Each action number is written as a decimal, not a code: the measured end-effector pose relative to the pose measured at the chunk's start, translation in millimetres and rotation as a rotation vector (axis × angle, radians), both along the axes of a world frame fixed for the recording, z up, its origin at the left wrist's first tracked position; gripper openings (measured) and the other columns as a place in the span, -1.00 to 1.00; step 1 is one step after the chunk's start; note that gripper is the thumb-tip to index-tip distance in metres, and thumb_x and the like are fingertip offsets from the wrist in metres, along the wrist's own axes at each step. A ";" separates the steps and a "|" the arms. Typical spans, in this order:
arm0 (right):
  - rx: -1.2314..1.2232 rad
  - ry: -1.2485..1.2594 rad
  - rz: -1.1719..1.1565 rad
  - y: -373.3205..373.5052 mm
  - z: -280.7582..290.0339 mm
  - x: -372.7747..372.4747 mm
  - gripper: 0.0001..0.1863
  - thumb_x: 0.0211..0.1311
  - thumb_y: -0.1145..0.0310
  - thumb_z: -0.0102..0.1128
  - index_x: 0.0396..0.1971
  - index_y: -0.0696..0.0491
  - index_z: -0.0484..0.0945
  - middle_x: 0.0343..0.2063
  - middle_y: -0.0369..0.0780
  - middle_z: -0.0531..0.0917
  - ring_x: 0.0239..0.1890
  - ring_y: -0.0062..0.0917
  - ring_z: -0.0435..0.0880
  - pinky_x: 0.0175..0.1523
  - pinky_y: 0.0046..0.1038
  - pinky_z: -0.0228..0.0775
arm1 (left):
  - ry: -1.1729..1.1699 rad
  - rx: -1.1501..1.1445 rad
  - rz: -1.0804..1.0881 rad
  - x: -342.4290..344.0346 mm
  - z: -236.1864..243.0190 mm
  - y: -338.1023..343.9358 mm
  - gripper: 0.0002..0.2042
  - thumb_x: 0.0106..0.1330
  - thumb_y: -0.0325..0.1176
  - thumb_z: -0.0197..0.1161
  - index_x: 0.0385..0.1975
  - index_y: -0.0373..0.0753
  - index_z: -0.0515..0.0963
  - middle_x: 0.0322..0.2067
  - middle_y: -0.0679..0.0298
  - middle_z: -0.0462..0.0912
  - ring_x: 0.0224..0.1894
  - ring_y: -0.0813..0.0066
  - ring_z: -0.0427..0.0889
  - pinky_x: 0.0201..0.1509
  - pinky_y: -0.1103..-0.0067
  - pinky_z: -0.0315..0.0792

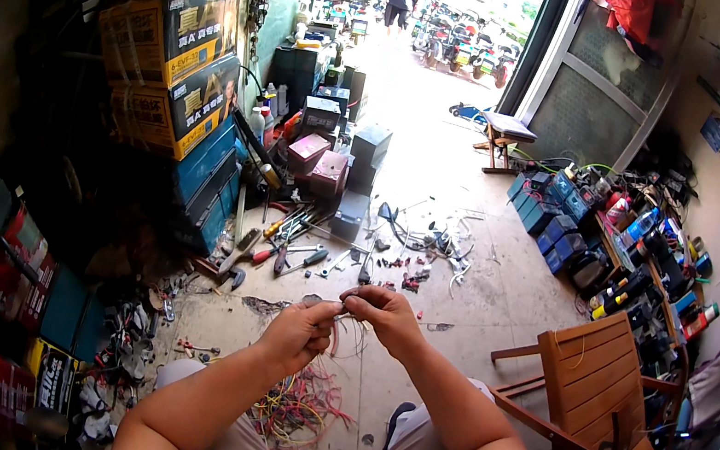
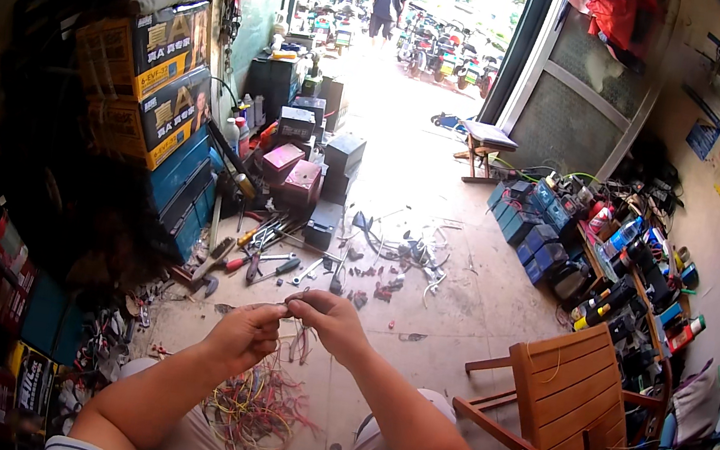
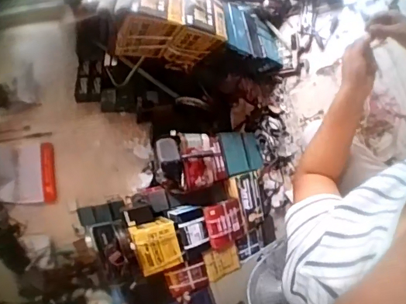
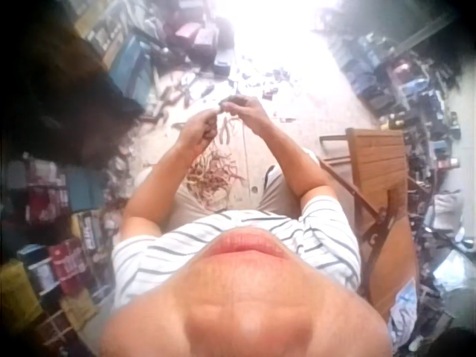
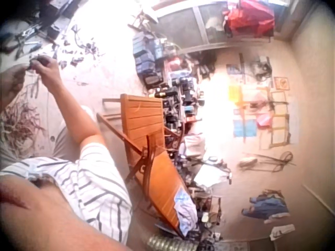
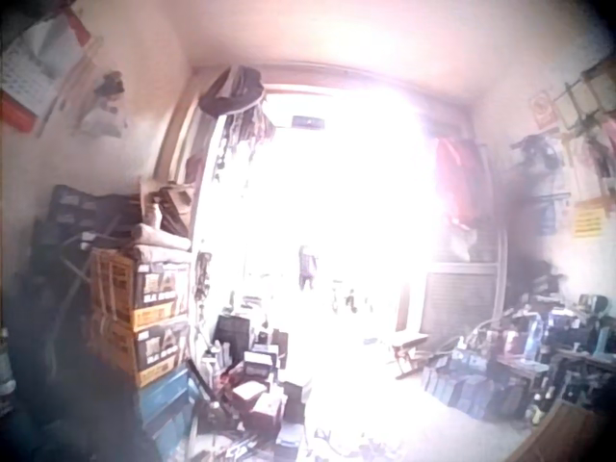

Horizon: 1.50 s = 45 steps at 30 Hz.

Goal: The person sits on the floor of a cluttered workshop and manipulates a small blue electronic component with wires. They twist and adjust the wires by hand, occasionally pausing to inspect the connection. The task involves fine motor manipulation of the component and its attached wiring.

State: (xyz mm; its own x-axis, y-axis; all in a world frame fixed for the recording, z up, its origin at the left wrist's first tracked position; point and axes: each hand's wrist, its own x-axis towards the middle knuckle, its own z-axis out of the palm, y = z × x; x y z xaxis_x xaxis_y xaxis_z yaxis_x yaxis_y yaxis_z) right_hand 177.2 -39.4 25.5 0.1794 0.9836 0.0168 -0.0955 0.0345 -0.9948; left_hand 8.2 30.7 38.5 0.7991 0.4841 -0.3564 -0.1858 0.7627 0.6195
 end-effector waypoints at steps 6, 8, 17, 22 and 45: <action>0.030 0.035 0.008 -1.2 -5.6 -6.1 -0.77 0.24 0.36 0.15 -0.22 0.22 0.54 -0.41 -0.32 0.56 -0.38 -0.72 0.44 -0.26 -0.66 0.29 | 0.017 0.056 -0.006 -2.8 1.9 -1.3 -0.91 0.30 -0.40 0.11 -0.46 -0.21 0.46 -0.75 0.58 0.14 -0.74 0.79 0.04 -0.67 0.74 -0.05; 0.035 0.056 0.003 0.2 -6.5 -8.9 -0.77 0.24 0.35 0.14 -0.23 0.22 0.54 -0.40 -0.32 0.56 -0.39 -0.72 0.43 -0.26 -0.66 0.29 | 0.027 0.084 0.001 -4.3 2.2 -1.8 -0.90 0.30 -0.40 0.11 -0.46 -0.19 0.47 -0.76 0.59 0.13 -0.75 0.78 0.04 -0.67 0.73 -0.05; -0.054 0.428 0.042 5.3 -6.7 -7.7 -0.71 0.23 0.39 0.15 -0.12 0.25 0.49 -0.38 -0.30 0.55 -0.37 -0.67 0.47 -0.21 -0.61 0.35 | 0.025 0.071 0.051 2.0 0.6 0.2 -0.85 0.28 -0.38 0.13 -0.53 -0.17 0.39 -0.74 0.54 0.16 -0.77 0.75 0.03 -0.71 0.70 -0.04; -0.043 0.205 -0.034 7.8 -12.1 -10.2 -0.69 0.20 0.30 0.19 -0.16 0.21 0.55 -0.36 -0.32 0.59 -0.38 -0.74 0.45 -0.26 -0.68 0.28 | 0.078 0.147 0.111 0.1 1.8 -3.3 -0.85 0.26 -0.37 0.15 -0.54 -0.21 0.44 -0.76 0.54 0.19 -0.78 0.76 0.08 -0.72 0.70 -0.02; -0.009 0.198 0.014 6.7 -0.9 -0.1 -0.66 0.22 0.20 0.14 -0.17 0.16 0.59 -0.25 -0.27 0.64 -0.22 -0.66 0.51 -0.01 -0.58 0.30 | 0.247 0.384 0.195 5.4 -4.0 -4.3 -0.87 0.19 -0.36 0.26 -0.36 -0.28 0.57 -0.69 0.57 0.29 -0.70 0.85 0.11 -0.66 0.78 -0.05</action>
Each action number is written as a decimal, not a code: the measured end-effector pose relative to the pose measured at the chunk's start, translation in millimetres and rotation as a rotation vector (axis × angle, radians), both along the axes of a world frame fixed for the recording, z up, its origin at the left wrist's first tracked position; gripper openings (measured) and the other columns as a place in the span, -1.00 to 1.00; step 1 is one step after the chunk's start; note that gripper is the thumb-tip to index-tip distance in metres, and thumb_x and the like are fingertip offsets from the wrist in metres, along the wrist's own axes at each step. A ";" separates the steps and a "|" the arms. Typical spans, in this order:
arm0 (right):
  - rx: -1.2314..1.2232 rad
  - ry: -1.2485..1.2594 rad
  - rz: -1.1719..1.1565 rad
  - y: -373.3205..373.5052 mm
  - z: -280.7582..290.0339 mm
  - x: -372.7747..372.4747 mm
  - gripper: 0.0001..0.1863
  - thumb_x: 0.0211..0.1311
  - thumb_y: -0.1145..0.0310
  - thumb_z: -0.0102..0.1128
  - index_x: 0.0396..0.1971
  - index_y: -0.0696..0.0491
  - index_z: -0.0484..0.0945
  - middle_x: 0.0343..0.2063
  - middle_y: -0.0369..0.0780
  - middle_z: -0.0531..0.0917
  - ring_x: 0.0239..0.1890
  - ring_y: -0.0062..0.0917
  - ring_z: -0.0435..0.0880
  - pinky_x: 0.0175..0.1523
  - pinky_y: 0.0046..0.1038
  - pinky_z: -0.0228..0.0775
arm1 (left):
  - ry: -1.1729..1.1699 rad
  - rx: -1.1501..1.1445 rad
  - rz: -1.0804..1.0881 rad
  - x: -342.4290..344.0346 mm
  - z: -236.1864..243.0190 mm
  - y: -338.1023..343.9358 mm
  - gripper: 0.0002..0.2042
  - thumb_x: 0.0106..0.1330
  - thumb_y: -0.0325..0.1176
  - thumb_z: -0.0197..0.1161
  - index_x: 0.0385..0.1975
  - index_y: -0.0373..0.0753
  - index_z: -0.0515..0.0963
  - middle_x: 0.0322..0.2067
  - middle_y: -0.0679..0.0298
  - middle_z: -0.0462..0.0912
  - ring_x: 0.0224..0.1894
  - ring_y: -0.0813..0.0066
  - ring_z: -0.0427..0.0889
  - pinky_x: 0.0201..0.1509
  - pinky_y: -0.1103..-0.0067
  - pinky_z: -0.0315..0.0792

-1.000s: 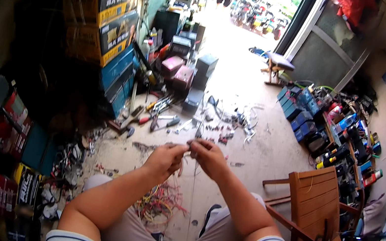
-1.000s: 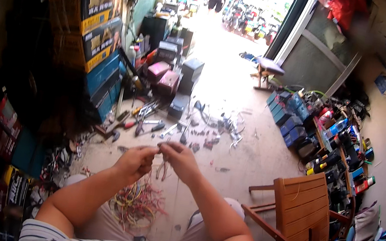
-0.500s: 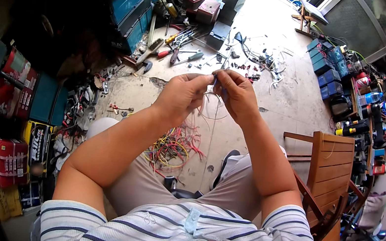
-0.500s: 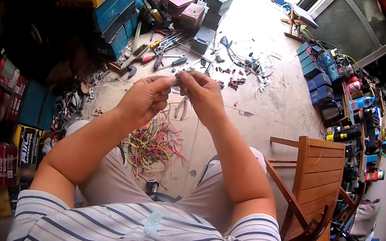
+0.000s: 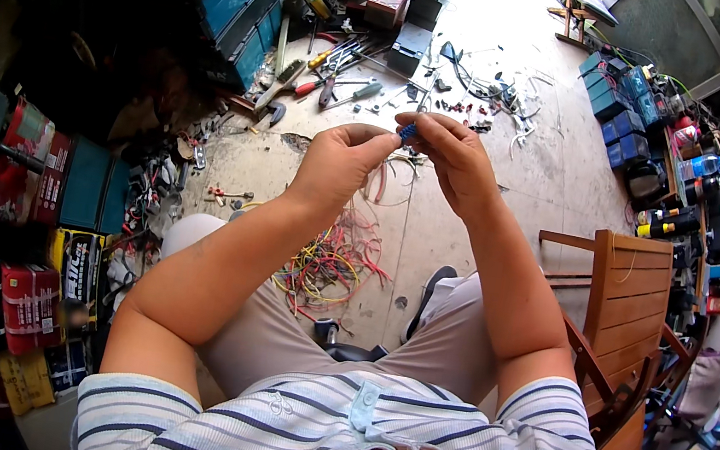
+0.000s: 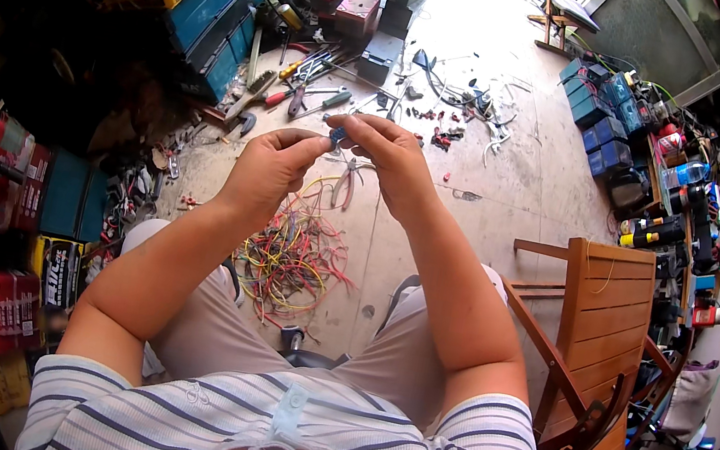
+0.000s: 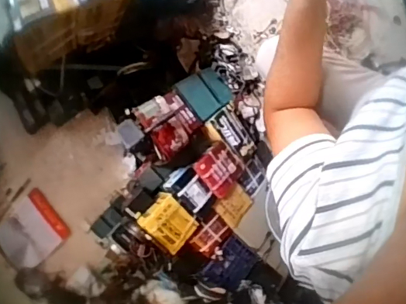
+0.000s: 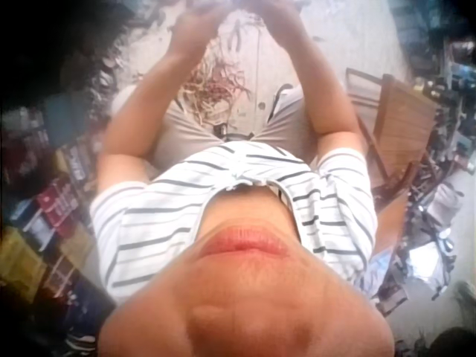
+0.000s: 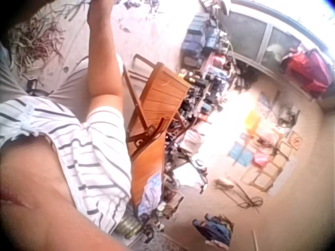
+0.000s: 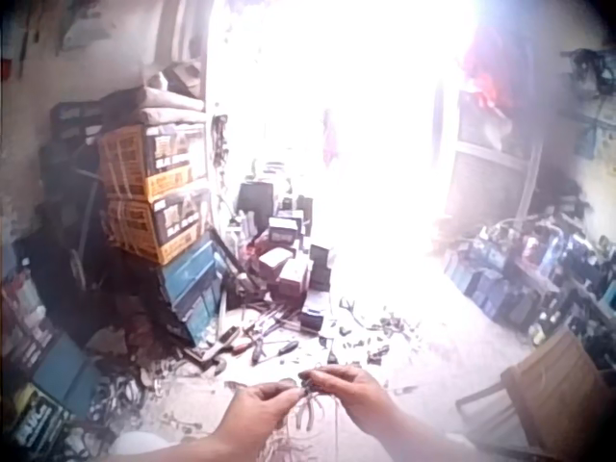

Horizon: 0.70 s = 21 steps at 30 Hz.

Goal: The person sits on the floor of a cluttered workshop and manipulates a small blue electronic component with wires. They twist and adjust the wires by hand, occasionally pausing to inspect the connection. The task involves fine motor manipulation of the component and its attached wiring.

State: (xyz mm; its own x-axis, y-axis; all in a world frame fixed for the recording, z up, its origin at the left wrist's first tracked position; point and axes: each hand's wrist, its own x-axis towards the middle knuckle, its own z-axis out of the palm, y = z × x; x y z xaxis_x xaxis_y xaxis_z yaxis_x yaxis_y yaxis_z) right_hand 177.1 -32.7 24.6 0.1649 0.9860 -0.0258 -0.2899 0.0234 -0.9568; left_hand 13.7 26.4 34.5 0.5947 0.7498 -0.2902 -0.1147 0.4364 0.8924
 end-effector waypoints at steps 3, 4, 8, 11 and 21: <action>-0.002 -0.034 0.013 1.5 -7.3 2.4 -0.68 0.21 0.23 0.17 -0.18 0.17 0.59 -0.28 -0.28 0.64 -0.23 -0.66 0.53 -0.04 -0.59 0.31 | -0.023 -0.018 0.005 0.2 0.6 -1.1 -0.87 0.20 -0.36 0.26 -0.35 -0.27 0.57 -0.69 0.58 0.29 -0.71 0.85 0.10 -0.66 0.78 -0.06; -0.008 -0.028 -0.003 1.7 -8.6 1.4 -0.68 0.20 0.24 0.18 -0.19 0.17 0.59 -0.29 -0.27 0.64 -0.23 -0.66 0.54 -0.04 -0.60 0.32 | -0.034 -0.021 0.009 0.1 0.4 -1.3 -0.87 0.20 -0.36 0.26 -0.35 -0.27 0.57 -0.69 0.58 0.28 -0.71 0.85 0.10 -0.66 0.79 -0.07; -0.035 0.054 -0.047 3.1 -11.1 -7.4 -0.70 0.21 0.26 0.19 -0.22 0.20 0.58 -0.30 -0.24 0.63 -0.22 -0.64 0.57 -0.04 -0.59 0.36 | -0.041 0.013 0.005 -1.3 -1.2 -0.9 -0.87 0.20 -0.36 0.25 -0.35 -0.27 0.58 -0.66 0.57 0.35 -0.69 0.86 0.14 -0.65 0.79 -0.02; -0.064 0.185 -0.051 4.2 -12.3 -11.2 -0.68 0.25 0.24 0.14 -0.20 0.22 0.55 -0.28 -0.22 0.63 -0.20 -0.61 0.58 -0.02 -0.56 0.37 | -0.063 0.053 0.008 -2.6 -1.5 -0.9 -0.86 0.19 -0.35 0.26 -0.36 -0.28 0.60 -0.61 0.54 0.46 -0.66 0.85 0.22 -0.61 0.79 0.06; -0.060 0.063 0.085 15.6 -25.4 0.1 -0.62 0.23 0.20 0.15 -0.14 0.22 0.50 -0.24 -0.22 0.60 -0.21 -0.59 0.59 -0.03 -0.57 0.43 | 0.038 0.148 0.028 1.1 -12.2 12.2 -0.90 0.22 -0.31 0.22 -0.45 -0.17 0.56 -0.70 0.60 0.28 -0.72 0.85 0.13 -0.68 0.76 -0.03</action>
